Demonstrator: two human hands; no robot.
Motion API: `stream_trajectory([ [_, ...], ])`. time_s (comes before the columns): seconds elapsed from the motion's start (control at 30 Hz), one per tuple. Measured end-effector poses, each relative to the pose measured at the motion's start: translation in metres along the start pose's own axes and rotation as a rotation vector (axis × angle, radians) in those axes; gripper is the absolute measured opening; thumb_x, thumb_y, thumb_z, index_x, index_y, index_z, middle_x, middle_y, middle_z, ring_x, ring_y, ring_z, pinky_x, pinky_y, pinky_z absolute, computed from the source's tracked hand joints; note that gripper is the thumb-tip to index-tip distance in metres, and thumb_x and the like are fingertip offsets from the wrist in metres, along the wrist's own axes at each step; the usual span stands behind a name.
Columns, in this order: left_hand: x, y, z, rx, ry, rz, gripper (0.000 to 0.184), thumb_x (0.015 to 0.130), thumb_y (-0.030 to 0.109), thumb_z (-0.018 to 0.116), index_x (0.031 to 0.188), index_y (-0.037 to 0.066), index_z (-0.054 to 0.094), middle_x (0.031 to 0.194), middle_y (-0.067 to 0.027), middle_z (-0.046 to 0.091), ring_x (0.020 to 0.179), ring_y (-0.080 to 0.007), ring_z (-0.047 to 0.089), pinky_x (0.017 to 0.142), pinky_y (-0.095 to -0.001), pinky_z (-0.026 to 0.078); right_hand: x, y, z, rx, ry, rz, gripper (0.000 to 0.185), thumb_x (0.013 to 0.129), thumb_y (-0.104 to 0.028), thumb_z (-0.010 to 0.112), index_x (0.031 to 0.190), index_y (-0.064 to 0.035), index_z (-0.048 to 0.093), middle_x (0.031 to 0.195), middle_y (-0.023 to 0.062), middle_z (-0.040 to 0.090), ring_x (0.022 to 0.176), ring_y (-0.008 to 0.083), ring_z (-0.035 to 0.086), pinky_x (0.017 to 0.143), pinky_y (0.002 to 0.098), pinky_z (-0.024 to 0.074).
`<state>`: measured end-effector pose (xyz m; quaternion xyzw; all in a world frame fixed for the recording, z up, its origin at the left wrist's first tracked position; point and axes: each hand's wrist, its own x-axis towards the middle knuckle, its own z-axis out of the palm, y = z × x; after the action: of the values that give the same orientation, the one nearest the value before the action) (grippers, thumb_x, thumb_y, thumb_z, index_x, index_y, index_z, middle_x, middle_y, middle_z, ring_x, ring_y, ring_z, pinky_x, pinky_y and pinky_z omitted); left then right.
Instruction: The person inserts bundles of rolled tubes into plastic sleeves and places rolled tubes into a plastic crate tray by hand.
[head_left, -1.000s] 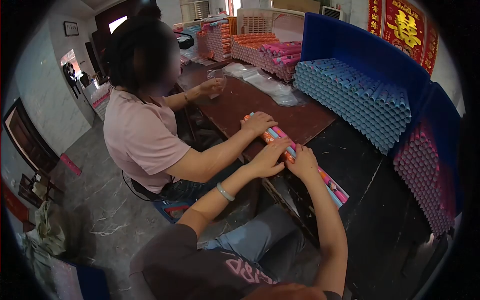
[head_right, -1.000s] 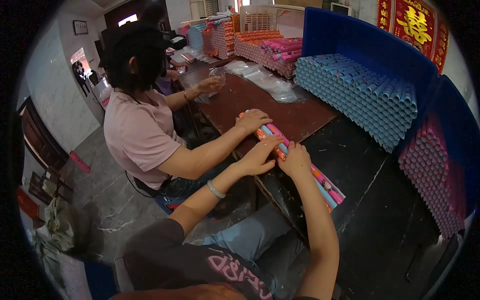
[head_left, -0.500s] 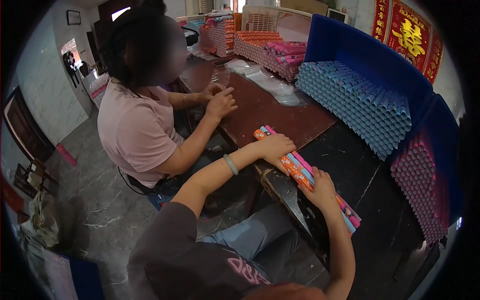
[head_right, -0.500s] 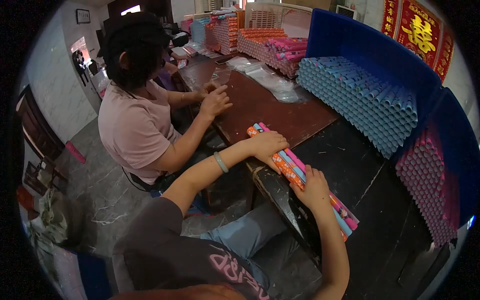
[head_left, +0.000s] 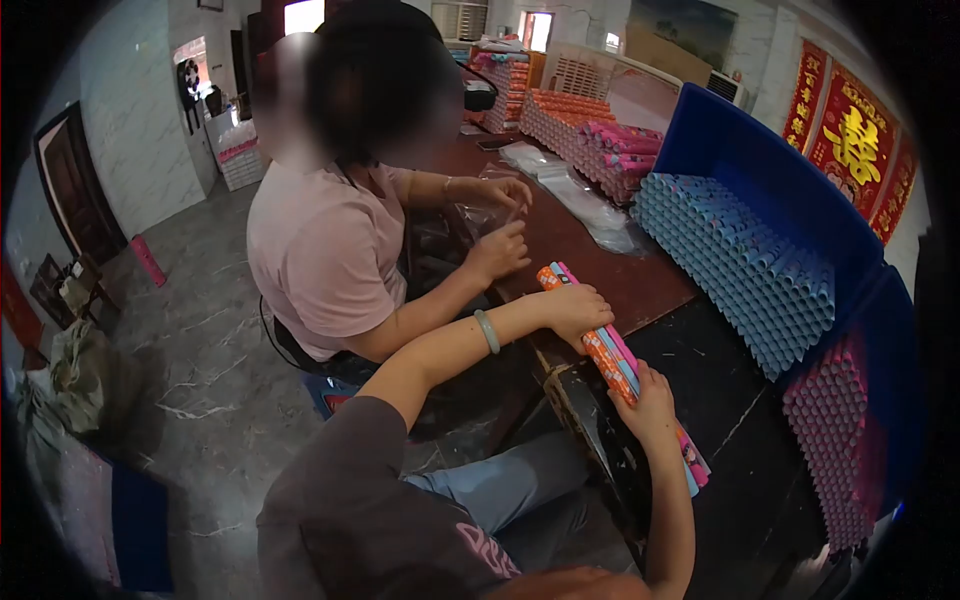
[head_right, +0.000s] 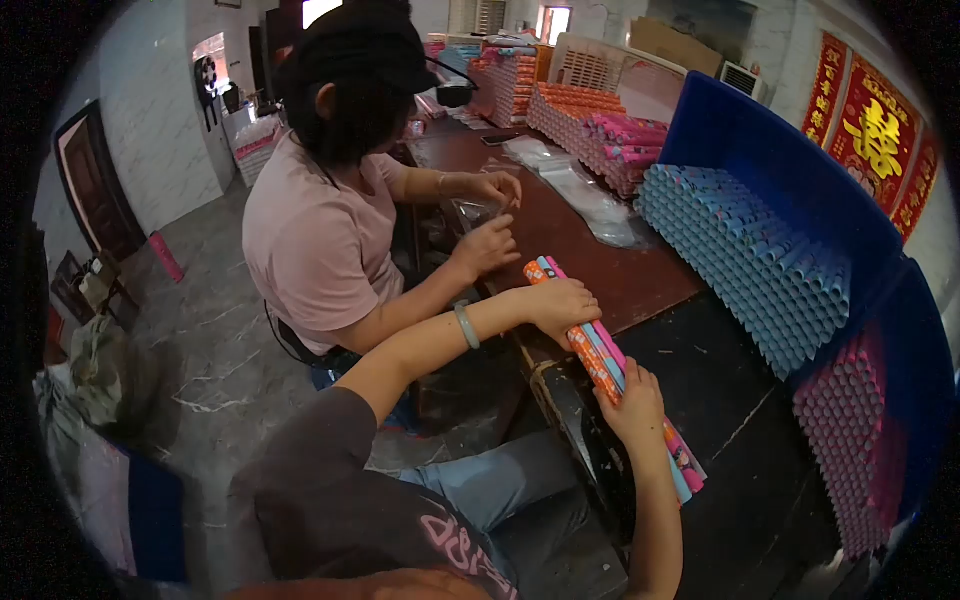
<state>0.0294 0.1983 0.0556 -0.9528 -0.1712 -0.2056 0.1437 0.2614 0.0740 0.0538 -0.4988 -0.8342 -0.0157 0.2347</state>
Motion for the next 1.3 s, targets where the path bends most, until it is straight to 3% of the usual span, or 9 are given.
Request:
stream_trajectory([
  [0.07,-0.004,-0.003,-0.005,-0.015,0.009,-0.003,0.051,0.057,0.047,0.073,0.082,0.006,0.057,0.079,-0.0102,0.061,0.077,-0.0292,0.061,0.071,-0.0382,0.047,0.004,0.005,0.005,0.018,0.010,-0.040,0.064,0.071,-0.026,0.072,0.119,0.0081,0.048,0.107,0.0242,0.057,0.099,0.0387,0.054,0.088,0.0413,0.0436],
  [0.17,-0.008,0.000,-0.007,-0.002,0.015,-0.036,0.054,0.056,0.052,0.074,0.082,0.006,0.058,0.079,-0.0097,0.062,0.076,-0.0288,0.062,0.069,-0.0387,0.048,0.005,0.009,0.011,0.035,0.014,-0.087,0.065,0.072,-0.026,0.072,0.121,0.0080,0.047,0.109,0.0250,0.056,0.101,0.0397,0.052,0.088,0.0426,0.0434],
  [0.57,0.002,0.004,-0.021,0.022,-0.079,-0.054,0.054,0.055,0.050,0.076,0.083,0.006,0.059,0.083,-0.0100,0.064,0.079,-0.0297,0.063,0.070,-0.0393,0.049,0.003,0.005,0.002,0.035,0.018,-0.051,0.065,0.074,-0.027,0.072,0.122,0.0076,0.045,0.108,0.0251,0.056,0.100,0.0396,0.052,0.087,0.0433,0.0435],
  [1.3,-0.001,0.003,-0.010,0.007,0.015,-0.015,0.051,0.057,0.046,0.075,0.082,0.006,0.056,0.077,-0.0091,0.060,0.076,-0.0283,0.061,0.068,-0.0373,0.047,0.001,0.000,-0.002,0.067,-0.005,0.022,0.066,0.072,-0.027,0.071,0.122,0.0083,0.046,0.109,0.0225,0.057,0.102,0.0368,0.052,0.090,0.0406,0.0429],
])
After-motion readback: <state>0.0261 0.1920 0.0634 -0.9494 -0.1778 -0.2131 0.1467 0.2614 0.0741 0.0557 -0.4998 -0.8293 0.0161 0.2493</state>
